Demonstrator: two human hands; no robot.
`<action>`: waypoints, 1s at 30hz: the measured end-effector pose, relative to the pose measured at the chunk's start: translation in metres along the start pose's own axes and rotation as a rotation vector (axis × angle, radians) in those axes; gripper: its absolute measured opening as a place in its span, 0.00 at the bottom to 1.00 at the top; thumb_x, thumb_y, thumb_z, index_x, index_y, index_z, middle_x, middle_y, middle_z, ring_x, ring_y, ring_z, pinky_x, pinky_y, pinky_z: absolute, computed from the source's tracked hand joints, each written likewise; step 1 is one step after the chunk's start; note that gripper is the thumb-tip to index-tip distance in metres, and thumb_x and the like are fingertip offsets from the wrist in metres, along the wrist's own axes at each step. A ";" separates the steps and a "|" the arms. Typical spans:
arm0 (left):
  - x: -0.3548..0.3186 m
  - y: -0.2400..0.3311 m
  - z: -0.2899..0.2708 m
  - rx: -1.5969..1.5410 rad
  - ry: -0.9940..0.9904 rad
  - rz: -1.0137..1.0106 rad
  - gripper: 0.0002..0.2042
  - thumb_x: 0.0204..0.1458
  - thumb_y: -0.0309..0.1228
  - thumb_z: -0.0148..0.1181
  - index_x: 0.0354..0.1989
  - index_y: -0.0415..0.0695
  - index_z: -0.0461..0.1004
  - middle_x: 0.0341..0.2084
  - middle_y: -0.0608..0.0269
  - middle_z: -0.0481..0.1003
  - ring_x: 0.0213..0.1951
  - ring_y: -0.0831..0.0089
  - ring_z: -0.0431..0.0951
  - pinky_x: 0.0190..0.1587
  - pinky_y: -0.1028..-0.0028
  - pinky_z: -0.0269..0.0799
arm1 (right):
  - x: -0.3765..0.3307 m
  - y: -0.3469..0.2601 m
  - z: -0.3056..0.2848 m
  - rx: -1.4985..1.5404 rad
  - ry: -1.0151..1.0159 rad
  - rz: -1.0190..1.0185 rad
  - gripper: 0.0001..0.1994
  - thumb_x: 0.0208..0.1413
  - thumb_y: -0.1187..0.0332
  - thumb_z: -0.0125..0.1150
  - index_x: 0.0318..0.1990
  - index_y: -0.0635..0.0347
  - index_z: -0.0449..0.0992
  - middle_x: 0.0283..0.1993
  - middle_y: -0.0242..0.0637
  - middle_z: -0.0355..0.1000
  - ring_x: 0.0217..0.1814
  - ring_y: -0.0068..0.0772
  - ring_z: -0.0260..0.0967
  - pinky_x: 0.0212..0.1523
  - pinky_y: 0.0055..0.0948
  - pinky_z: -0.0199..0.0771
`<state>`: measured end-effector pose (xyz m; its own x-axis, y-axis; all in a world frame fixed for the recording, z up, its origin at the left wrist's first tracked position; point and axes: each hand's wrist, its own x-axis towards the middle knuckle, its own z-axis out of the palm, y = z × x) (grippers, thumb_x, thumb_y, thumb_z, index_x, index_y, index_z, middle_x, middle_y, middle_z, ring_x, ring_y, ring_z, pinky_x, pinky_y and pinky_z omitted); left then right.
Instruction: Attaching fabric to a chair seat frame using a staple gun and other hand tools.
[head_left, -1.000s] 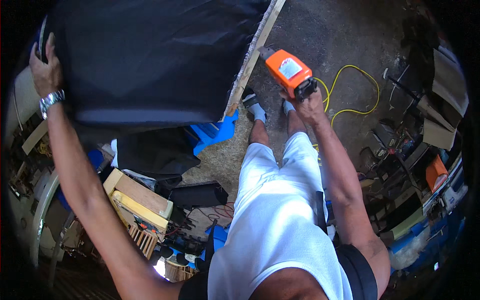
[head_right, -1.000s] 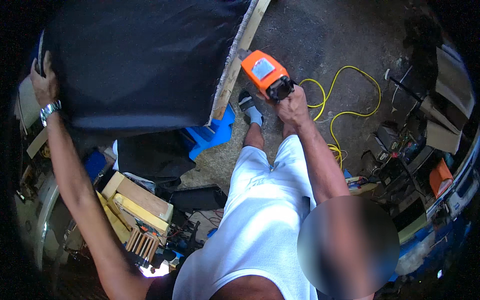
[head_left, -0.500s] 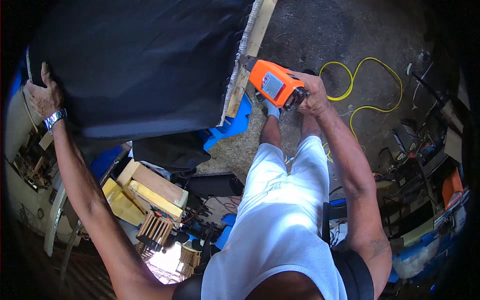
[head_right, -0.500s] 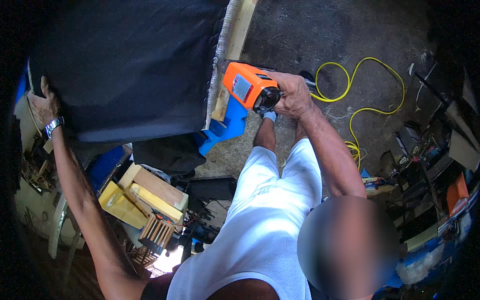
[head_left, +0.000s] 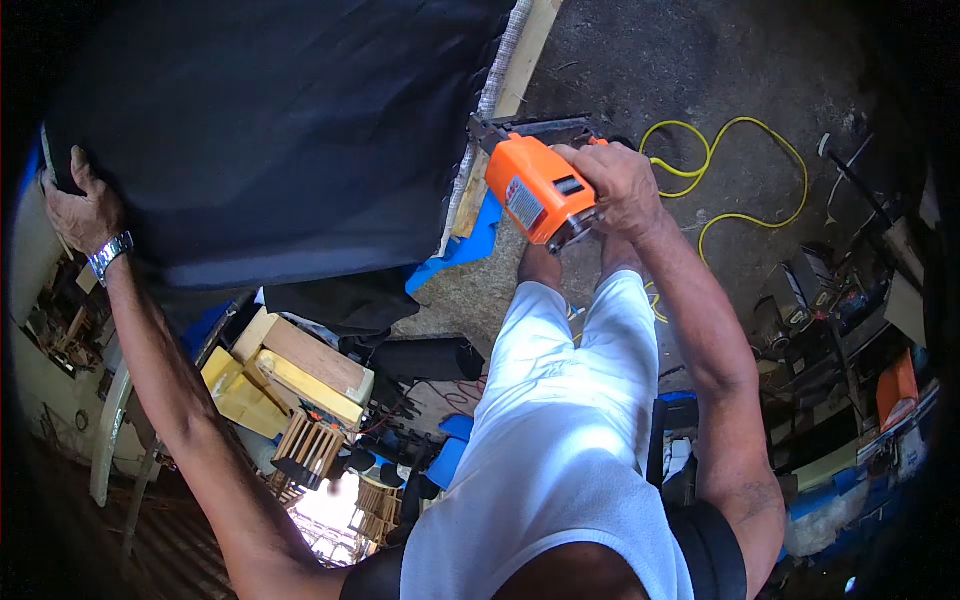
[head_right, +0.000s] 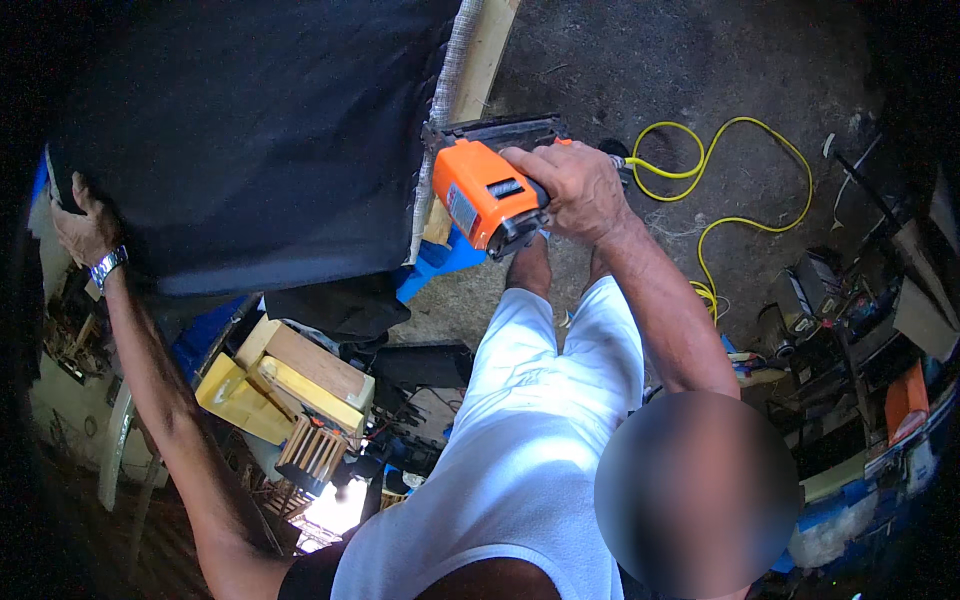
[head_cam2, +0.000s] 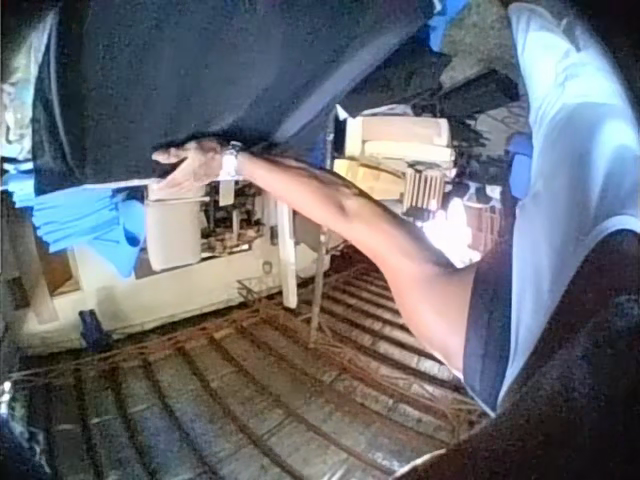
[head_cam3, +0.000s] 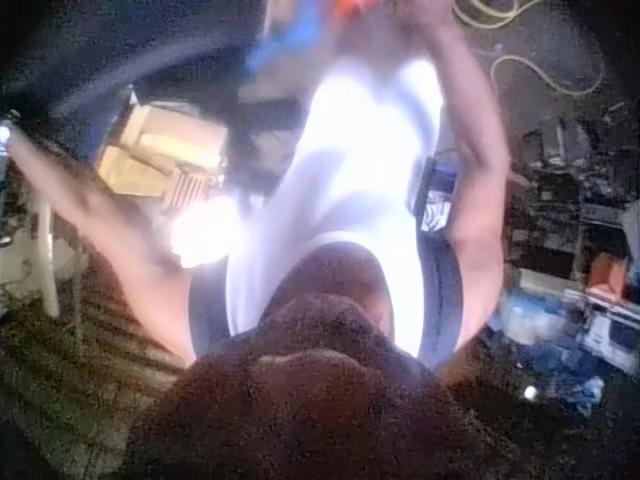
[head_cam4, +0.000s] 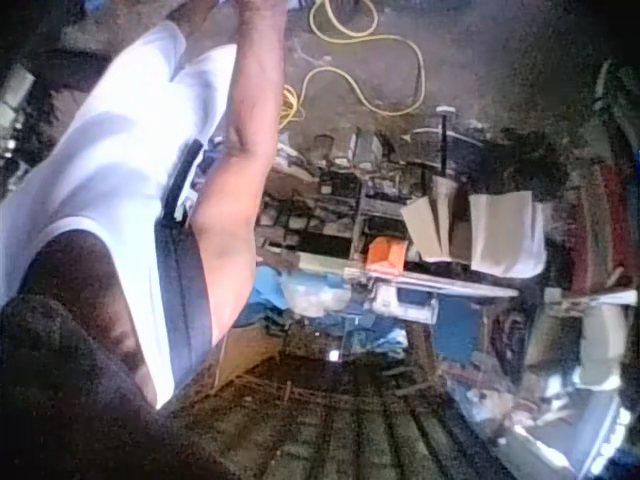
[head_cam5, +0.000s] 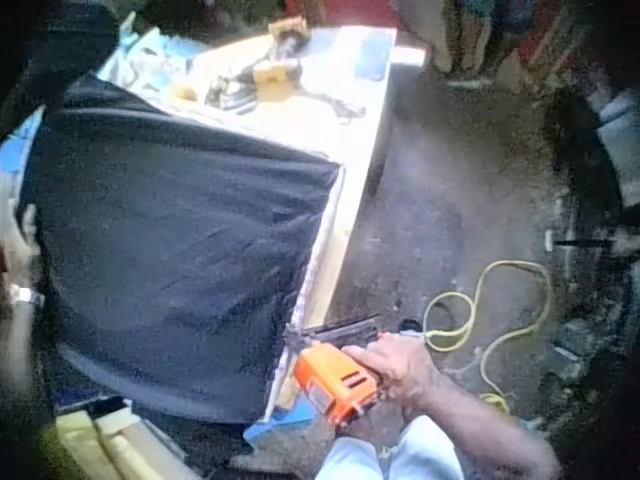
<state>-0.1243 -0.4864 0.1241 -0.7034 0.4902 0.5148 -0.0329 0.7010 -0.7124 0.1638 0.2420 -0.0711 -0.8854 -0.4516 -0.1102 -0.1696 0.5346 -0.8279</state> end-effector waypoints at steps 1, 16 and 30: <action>0.032 0.071 -0.081 -0.030 0.040 0.017 0.39 0.55 0.63 0.49 0.61 0.39 0.68 0.53 0.44 0.72 0.52 0.49 0.73 0.57 0.53 0.65 | 0.000 -0.003 -0.008 0.019 0.007 -0.006 0.26 0.40 0.65 0.70 0.52 0.53 0.75 0.40 0.41 0.79 0.43 0.44 0.78 0.45 0.36 0.77; -0.002 0.414 -0.389 -0.859 -0.753 -0.141 0.07 0.48 0.32 0.63 0.34 0.45 0.77 0.23 0.63 0.76 0.29 0.62 0.77 0.33 0.64 0.70 | -0.104 -0.011 0.011 0.360 0.123 0.326 0.17 0.43 0.62 0.76 0.38 0.59 0.78 0.32 0.40 0.78 0.35 0.42 0.78 0.38 0.36 0.76; 0.001 0.421 -0.385 -0.751 -0.861 -0.103 0.06 0.51 0.33 0.57 0.29 0.45 0.73 0.24 0.56 0.77 0.29 0.57 0.78 0.34 0.58 0.73 | -0.112 0.000 0.002 0.370 0.113 0.338 0.19 0.44 0.68 0.70 0.47 0.58 0.77 0.35 0.45 0.77 0.39 0.50 0.77 0.40 0.40 0.76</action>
<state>0.1345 0.0088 0.0089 -0.9839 0.0984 -0.1491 0.1101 0.9913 -0.0721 0.2642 0.2914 -0.0599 -0.9090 -0.2065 -0.3621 0.2804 0.3399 -0.8977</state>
